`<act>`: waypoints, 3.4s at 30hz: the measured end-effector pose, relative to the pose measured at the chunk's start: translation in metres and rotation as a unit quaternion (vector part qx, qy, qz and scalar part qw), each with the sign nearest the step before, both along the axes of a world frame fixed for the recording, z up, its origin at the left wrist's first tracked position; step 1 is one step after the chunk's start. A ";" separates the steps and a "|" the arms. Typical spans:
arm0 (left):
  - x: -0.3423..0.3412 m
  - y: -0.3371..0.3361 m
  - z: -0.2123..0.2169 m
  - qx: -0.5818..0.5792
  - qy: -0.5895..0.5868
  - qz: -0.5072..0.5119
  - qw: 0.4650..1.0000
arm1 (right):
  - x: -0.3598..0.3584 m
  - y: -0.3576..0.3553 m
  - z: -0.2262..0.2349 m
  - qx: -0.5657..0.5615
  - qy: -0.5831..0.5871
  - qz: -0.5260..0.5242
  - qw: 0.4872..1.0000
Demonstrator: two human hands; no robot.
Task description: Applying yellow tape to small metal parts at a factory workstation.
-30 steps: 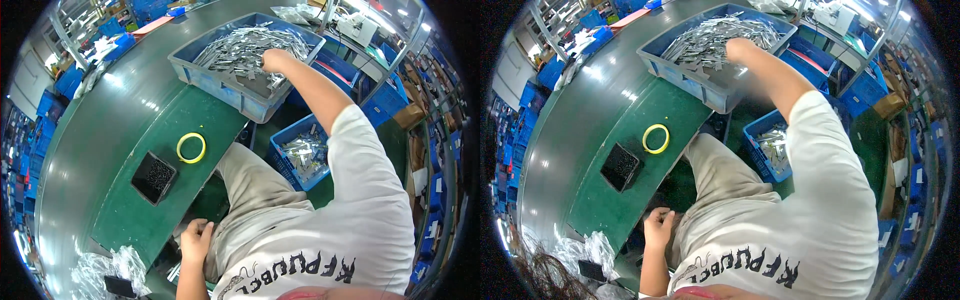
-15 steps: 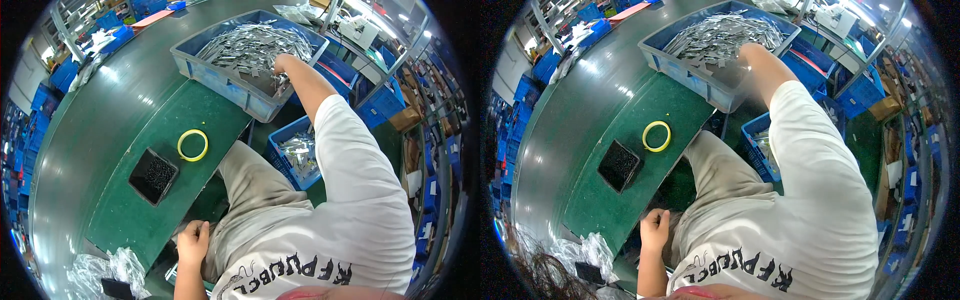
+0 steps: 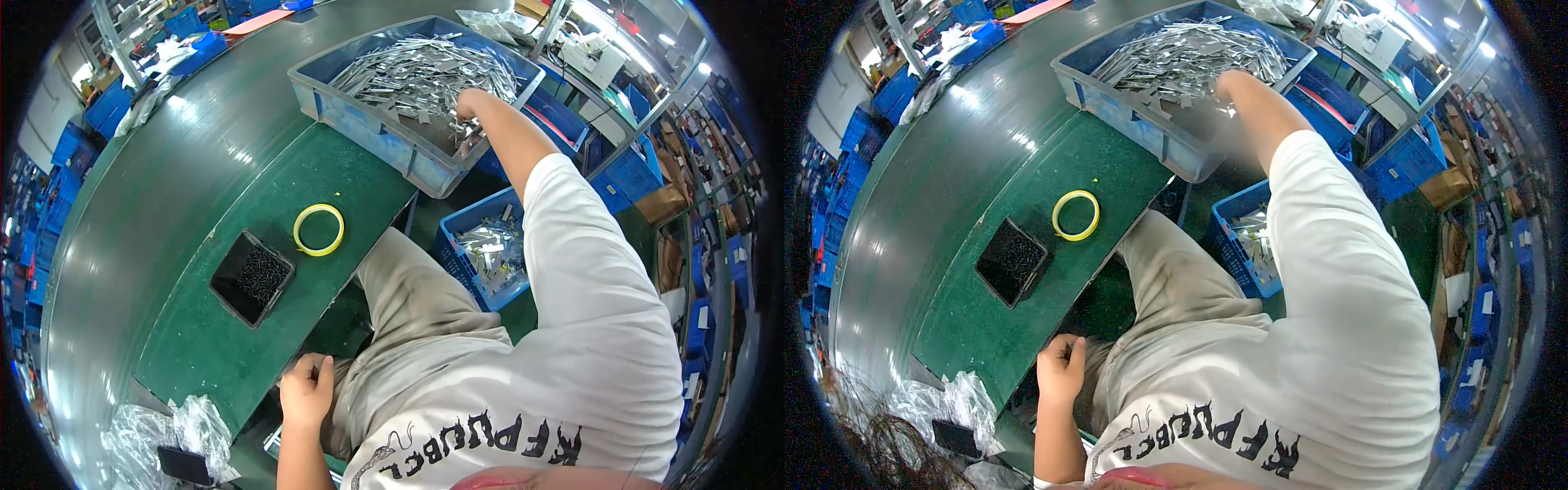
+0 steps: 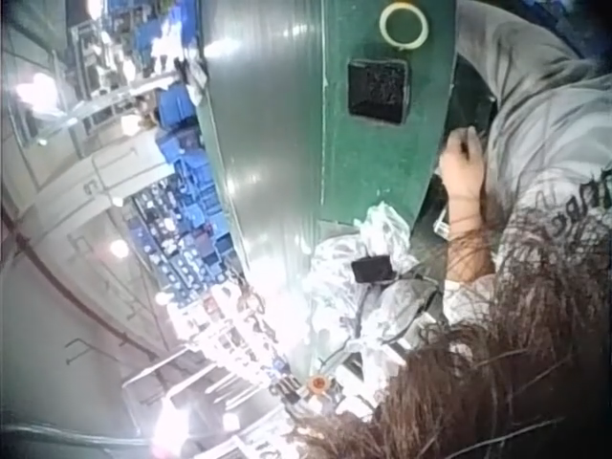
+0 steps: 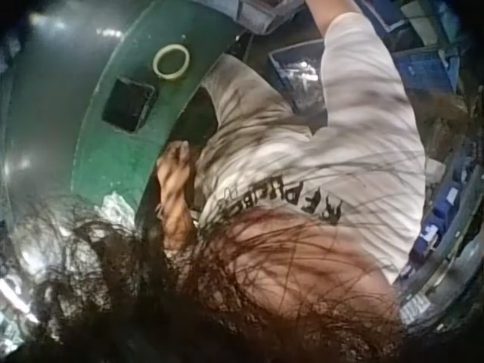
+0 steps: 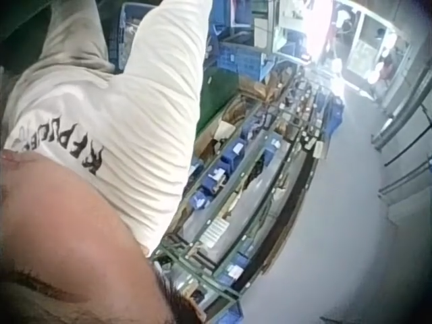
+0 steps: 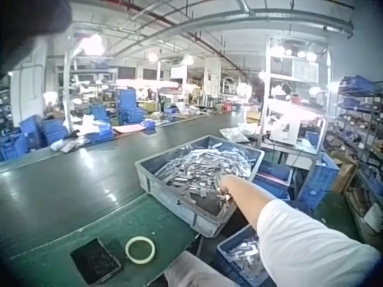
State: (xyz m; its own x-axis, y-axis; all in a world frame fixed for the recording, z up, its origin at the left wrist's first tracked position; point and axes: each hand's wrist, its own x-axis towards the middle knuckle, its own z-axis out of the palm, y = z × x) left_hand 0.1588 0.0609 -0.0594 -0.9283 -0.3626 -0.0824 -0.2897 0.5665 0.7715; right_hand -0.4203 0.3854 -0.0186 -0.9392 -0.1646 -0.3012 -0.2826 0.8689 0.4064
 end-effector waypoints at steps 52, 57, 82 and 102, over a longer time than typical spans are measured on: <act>-0.003 -0.012 -0.001 -0.002 0.033 -0.005 0.999 | 0.066 -0.033 0.040 0.031 0.052 -0.122 0.991; -0.002 -0.011 -0.002 -0.006 0.026 -0.003 1.000 | 0.057 -0.032 0.036 -0.026 0.139 -0.119 0.983; 0.011 -0.005 0.003 0.078 0.250 -0.012 0.965 | 0.357 -0.121 0.156 -0.346 -0.102 0.612 0.704; 0.012 0.010 -0.011 0.529 0.048 0.042 0.846 | 0.352 -0.167 -0.043 -0.478 0.001 0.378 0.793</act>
State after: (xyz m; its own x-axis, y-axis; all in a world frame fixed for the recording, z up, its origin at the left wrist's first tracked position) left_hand 0.1708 0.0708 -0.0700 -0.9236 -0.1982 -0.3282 -0.2020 -0.4761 0.8559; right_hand -0.0682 0.2182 -0.0611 -0.4636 -0.8328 0.3026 -0.8697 0.3625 -0.3349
